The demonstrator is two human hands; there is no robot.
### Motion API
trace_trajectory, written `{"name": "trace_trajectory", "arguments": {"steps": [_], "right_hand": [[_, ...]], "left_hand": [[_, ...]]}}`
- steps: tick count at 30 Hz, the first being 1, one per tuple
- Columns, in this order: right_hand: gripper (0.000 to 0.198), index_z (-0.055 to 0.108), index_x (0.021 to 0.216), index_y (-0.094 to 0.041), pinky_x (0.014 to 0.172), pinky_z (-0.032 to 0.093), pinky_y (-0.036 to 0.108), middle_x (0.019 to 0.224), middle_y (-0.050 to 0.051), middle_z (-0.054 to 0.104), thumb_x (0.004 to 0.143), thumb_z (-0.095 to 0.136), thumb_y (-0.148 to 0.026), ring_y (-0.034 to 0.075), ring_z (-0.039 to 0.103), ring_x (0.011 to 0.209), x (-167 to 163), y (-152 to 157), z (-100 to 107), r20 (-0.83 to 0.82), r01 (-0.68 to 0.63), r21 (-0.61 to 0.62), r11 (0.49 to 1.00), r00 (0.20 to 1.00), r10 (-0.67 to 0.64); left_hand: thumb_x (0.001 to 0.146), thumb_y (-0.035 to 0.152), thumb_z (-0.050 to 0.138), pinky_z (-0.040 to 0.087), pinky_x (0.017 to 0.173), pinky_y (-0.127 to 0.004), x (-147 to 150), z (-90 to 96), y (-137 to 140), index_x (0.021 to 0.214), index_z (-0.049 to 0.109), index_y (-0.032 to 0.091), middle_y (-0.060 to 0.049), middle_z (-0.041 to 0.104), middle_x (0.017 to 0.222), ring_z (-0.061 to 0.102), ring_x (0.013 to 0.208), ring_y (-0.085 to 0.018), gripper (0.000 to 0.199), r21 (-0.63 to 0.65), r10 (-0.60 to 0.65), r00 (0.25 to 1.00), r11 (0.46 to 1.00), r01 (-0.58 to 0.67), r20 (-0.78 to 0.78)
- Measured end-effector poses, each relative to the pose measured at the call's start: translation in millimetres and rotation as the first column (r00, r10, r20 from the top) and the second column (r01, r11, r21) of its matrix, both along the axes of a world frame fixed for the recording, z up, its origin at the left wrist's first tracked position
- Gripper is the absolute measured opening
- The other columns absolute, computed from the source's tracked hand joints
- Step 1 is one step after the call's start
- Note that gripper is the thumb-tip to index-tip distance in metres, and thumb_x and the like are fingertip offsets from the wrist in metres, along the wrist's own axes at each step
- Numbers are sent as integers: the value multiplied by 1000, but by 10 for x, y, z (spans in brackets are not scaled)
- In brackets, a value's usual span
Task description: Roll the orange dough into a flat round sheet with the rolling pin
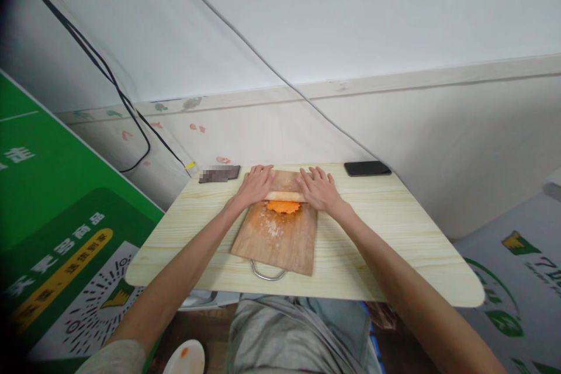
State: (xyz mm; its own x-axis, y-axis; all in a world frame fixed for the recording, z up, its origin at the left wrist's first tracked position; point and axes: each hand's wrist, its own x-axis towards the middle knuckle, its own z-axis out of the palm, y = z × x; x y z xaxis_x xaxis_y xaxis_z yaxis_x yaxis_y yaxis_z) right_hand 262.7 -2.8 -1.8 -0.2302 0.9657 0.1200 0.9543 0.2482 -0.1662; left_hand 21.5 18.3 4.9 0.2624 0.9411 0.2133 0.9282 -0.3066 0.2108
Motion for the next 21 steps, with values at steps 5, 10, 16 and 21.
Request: {"name": "trace_trajectory", "arguments": {"steps": [5, 10, 16, 21], "right_hand": [[72, 36, 170, -24, 129, 26, 62, 175, 15, 36, 111, 12, -58, 36, 28, 163, -8, 96, 42, -35, 30, -90, 995, 999, -33], [71, 35, 170, -24, 129, 24, 64, 176, 16, 33, 111, 14, -57, 37, 26, 163, -15, 192, 80, -38, 40, -132, 990, 998, -46], [71, 38, 169, -27, 125, 29, 69, 174, 18, 37, 111, 12, -58, 39, 32, 161, -1, 306, 54, -47, 40, -103, 994, 998, -45], [69, 40, 168, -27, 123, 31, 70, 172, 19, 41, 111, 13, -56, 39, 35, 159, 11, 327, 11, -35, 29, -65, 997, 999, -31]], "left_hand": [[112, 40, 31, 44, 115, -52, 8, 1, 107, 153, 52, 20, -17, 61, 146, 50, 142, -32, 50, -26, 18, 1000, 1000, -17, 5], [111, 38, 32, 45, 115, -52, 18, -11, 216, 153, 52, 20, -17, 60, 148, 50, 142, -32, 50, -45, 36, 999, 998, -36, -7], [111, 37, 32, 46, 114, -54, 34, -23, 316, 153, 51, 20, -18, 60, 148, 51, 140, -33, 49, -52, 52, 998, 997, -53, -27], [111, 37, 33, 47, 113, -54, 44, -20, 343, 151, 53, 19, -19, 61, 145, 52, 139, -33, 48, -35, 48, 999, 998, -49, -21]]}}
